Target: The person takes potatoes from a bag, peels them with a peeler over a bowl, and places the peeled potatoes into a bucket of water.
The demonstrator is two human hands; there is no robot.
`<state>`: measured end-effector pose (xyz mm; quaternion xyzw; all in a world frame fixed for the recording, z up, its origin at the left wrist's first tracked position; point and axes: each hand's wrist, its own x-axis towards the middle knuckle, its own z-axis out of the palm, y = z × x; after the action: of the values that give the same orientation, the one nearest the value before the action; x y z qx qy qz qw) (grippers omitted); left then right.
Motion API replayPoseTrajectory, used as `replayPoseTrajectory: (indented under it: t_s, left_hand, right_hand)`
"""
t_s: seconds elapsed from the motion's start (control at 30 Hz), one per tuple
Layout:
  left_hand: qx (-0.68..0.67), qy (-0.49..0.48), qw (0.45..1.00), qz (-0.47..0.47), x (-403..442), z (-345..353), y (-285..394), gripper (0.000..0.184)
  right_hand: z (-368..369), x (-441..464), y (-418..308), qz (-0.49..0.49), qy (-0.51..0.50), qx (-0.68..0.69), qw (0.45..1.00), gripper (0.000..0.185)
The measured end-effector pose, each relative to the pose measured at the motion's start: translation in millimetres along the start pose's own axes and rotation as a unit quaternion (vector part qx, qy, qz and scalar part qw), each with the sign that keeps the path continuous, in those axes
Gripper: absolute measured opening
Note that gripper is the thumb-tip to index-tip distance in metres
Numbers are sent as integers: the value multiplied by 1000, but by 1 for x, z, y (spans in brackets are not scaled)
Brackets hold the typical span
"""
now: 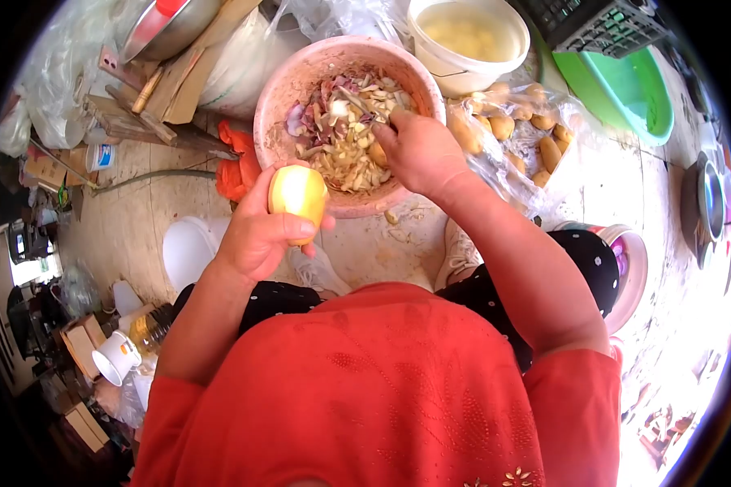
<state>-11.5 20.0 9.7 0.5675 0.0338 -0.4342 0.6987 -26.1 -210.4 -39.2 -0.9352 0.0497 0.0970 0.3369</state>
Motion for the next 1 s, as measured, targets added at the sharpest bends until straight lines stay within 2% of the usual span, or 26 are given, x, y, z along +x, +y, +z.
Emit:
replayPoseTrajectory:
  t_s: [0.07, 0.1, 0.17, 0.2, 0.23, 0.3, 0.37, 0.43, 0.47, 0.5, 0.57, 0.7, 0.8, 0.93, 1.0]
  left_hand:
    - [-22, 21, 999, 8, 2, -7, -3, 65]
    - [-34, 34, 999, 11, 5, -9, -3, 64]
    - [-45, 44, 998, 15, 7, -10, -2, 64]
    - [-61, 56, 996, 21, 8, -10, -1, 63]
    - [-62, 58, 996, 23, 8, -12, -1, 63]
    - [-50, 68, 996, 24, 9, -14, -2, 62]
    - [-42, 60, 997, 17, 9, -13, -3, 61]
    - [-33, 52, 998, 9, 6, -10, -4, 61]
    - [-37, 2, 999, 21, 1, -6, -2, 60]
    - [-36, -51, 998, 32, -2, -5, 1, 59]
    - [-54, -44, 996, 48, 2, -7, -2, 61]
    - [-17, 44, 998, 41, 9, -10, -7, 64]
    - [16, 84, 996, 32, 11, -7, -8, 64]
    - [60, 103, 993, 16, 12, -5, -12, 62]
    - [59, 86, 995, 0, 11, -8, -14, 63]
  right_hand:
    - [-3, -2, -6, 25, 38, 88, 995, 34]
    - [-3, -6, -12, 26, 37, 89, 995, 34]
    - [0, -17, -28, -24, -23, 110, 993, 33]
    - [5, -20, -30, -74, -23, 127, 989, 32]
    - [7, -24, -34, -76, -24, 127, 989, 32]
    - [9, -34, -42, -142, -58, 68, 986, 31]
    - [14, -35, -42, -132, -54, 62, 988, 28]
    - [14, -27, -38, -35, -33, 17, 999, 28]
    - [7, -15, -26, -40, -63, -16, 997, 29]
    - [14, -3, -2, -39, -27, -28, 998, 29]
    - [13, 0, 6, 17, -1, 66, 998, 29]
    - [4, -18, -30, 8, -23, 111, 994, 31]
    - [12, -27, -37, -130, -32, 109, 985, 31]
    - [13, -34, -39, -147, -72, 69, 984, 30]
    - [11, -30, -37, -112, -63, -2, 992, 31]
